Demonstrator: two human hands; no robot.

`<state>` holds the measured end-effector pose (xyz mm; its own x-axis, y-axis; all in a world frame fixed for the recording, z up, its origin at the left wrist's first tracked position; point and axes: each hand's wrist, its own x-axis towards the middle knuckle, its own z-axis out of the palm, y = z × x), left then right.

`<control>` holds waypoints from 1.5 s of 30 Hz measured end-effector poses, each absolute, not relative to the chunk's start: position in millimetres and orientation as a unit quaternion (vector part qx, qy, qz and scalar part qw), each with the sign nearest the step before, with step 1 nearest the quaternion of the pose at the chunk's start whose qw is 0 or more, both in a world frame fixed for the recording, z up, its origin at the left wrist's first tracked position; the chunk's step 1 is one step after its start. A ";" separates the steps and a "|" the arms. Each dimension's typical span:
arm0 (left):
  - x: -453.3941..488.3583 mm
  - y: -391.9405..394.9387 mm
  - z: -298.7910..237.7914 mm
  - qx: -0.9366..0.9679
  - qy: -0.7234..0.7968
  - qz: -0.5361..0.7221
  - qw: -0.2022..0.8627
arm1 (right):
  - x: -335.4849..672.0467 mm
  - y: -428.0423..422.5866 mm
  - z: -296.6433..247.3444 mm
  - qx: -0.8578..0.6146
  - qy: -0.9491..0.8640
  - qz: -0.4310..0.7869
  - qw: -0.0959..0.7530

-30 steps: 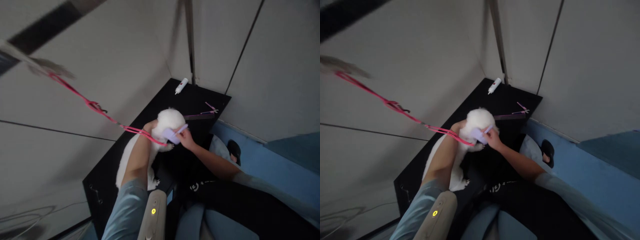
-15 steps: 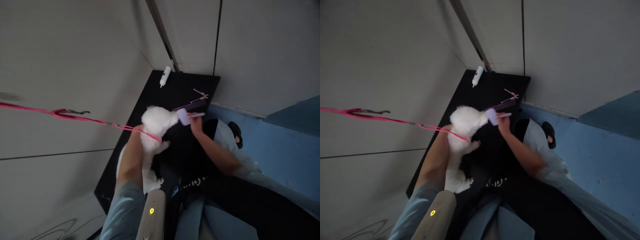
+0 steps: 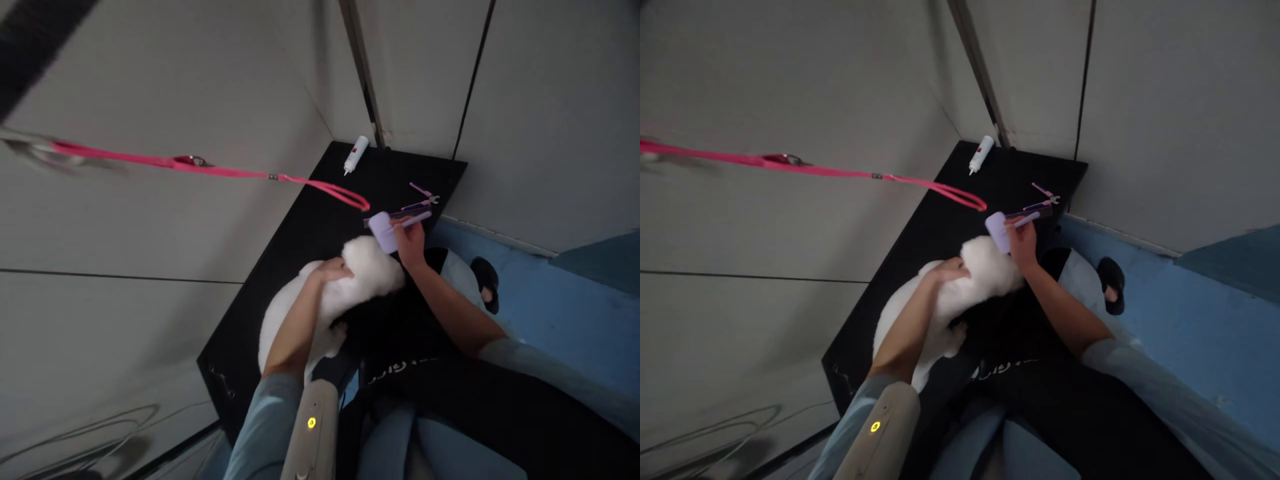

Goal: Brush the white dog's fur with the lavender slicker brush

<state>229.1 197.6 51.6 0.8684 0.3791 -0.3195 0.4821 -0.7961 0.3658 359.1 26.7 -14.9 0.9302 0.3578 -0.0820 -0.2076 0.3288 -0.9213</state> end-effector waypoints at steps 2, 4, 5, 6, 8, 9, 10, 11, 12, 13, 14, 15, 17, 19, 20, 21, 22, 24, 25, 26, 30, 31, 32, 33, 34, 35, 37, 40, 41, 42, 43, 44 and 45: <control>220.5 170.4 40.1 0.943 0.198 -0.173 0.205 | 355.3 8.2 -13.8 -0.560 -0.147 0.243 0.778; 205.0 137.8 32.0 0.957 0.172 -0.157 0.171 | 349.7 -4.9 -15.1 -0.571 -0.157 0.290 0.752; 194.7 121.5 28.3 0.964 0.165 -0.140 0.156 | 348.5 -9.1 -16.2 -0.582 -0.134 0.277 0.753; 183.5 106.3 24.3 0.967 0.165 -0.123 0.150 | 348.3 -11.7 -17.4 -0.591 -0.108 0.252 0.759; 160.4 81.7 13.6 0.968 0.179 -0.079 0.155 | 349.0 -11.3 -18.4 -0.592 -0.093 0.234 0.766; 149.6 72.7 6.7 0.967 0.187 -0.051 0.163 | 349.2 -8.2 -18.0 -0.585 -0.115 0.267 0.757; 139.8 65.8 -0.7 0.965 0.194 -0.024 0.171 | 349.4 -3.4 -16.8 -0.575 -0.147 0.325 0.737; 131.1 60.8 -8.4 0.963 0.200 0.000 0.182 | 349.8 2.7 -15.1 -0.567 -0.172 0.383 0.709; 123.6 57.1 -15.7 0.960 0.205 0.020 0.192 | 351.0 9.7 -13.1 -0.567 -0.184 0.421 0.683; 117.2 54.3 -22.2 0.957 0.208 0.032 0.201 | 353.0 16.8 -10.9 -0.575 -0.183 0.432 0.670; 111.8 51.9 -27.4 0.955 0.209 0.044 0.208 | 355.6 23.3 -8.9 -0.586 -0.173 0.412 0.676; 107.2 49.5 -31.3 0.954 0.206 0.054 0.213 | 358.4 28.7 -7.2 -0.591 -0.170 0.383 0.690; 98.9 44.3 -35.0 0.954 0.186 0.078 0.224 | 362.4 35.2 -5.8 -0.566 -0.201 0.374 0.707; 90.2 38.6 -34.0 0.953 0.160 0.098 0.239 | 363.4 36.8 -7.9 -0.520 -0.253 0.463 0.671; 85.1 35.8 -31.9 0.952 0.150 0.101 0.248 | 363.0 36.4 -10.5 -0.508 -0.257 0.512 0.643; 79.6 33.1 -28.9 0.951 0.146 0.098 0.255 | 362.1 35.3 -14.1 -0.506 -0.241 0.543 0.626; 73.7 30.5 -24.9 0.950 0.149 0.089 0.261 | 360.4 33.3 -18.5 -0.509 -0.210 0.554 0.624; 62.2 25.2 -13.9 0.946 0.163 0.073 0.271 | 352.4 25.4 -29.8 -0.510 -0.147 0.557 0.639; 57.7 22.1 -7.2 0.943 0.176 0.072 0.274 | 345.1 18.8 -36.2 -0.501 -0.128 0.571 0.637; 54.6 18.5 -0.2 0.939 0.194 0.076 0.274 | 335.6 10.1 -42.7 -0.487 -0.121 0.598 0.625; 61.4 0.9 21.7 0.905 0.334 0.094 0.245 | 289.3 -38.6 -64.9 -0.452 -0.117 0.668 0.579; 66.4 -2.8 23.9 0.892 0.380 0.094 0.227 | 280.1 -50.7 -68.5 -0.448 -0.114 0.670 0.581; 71.5 -5.5 24.8 0.874 0.431 0.097 0.203 | 272.8 -61.2 -71.3 -0.443 -0.113 0.673 0.581; 75.9 -7.1 24.4 0.852 0.485 0.098 0.172 | 267.2 -69.6 -73.2 -0.439 -0.113 0.677 0.580; 79.0 -7.4 23.3 0.827 0.536 0.093 0.142 | 263.1 -75.5 -74.4 -0.438 -0.114 0.676 0.582; 80.4 -6.4 21.8 0.803 0.578 0.080 0.120 | 260.0 -78.9 -74.8 -0.443 -0.116 0.665 0.590; 78.1 -1.3 19.3 0.777 0.616 0.031 0.127 | 255.8 -78.3 -73.8 -0.459 -0.135 0.620 0.622; 65.6 11.4 20.7 0.777 0.589 -0.055 0.216 | 255.9 -64.3 -69.2 -0.454 -0.232 0.585 0.631; 60.8 16.4 22.6 0.775 0.583 -0.077 0.234 | 258.3 -58.3 -67.3 -0.447 -0.266 0.582 0.625; 56.5 21.4 25.0 0.770 0.582 -0.098 0.242 | 261.7 -52.8 -65.4 -0.446 -0.284 0.565 0.634; 52.8 26.4 27.7 0.765 0.584 -0.116 0.245 | 265.6 -48.5 -63.7 -0.451 -0.282 0.530 0.660; 50.0 31.3 30.4 0.761 0.584 -0.130 0.250 | 269.3 -46.1 -62.1 -0.460 -0.268 0.482 0.695; 48.0 35.9 33.1 0.758 0.581 -0.139 0.259 | 271.9 -45.6 -60.7 -0.468 -0.255 0.433 0.727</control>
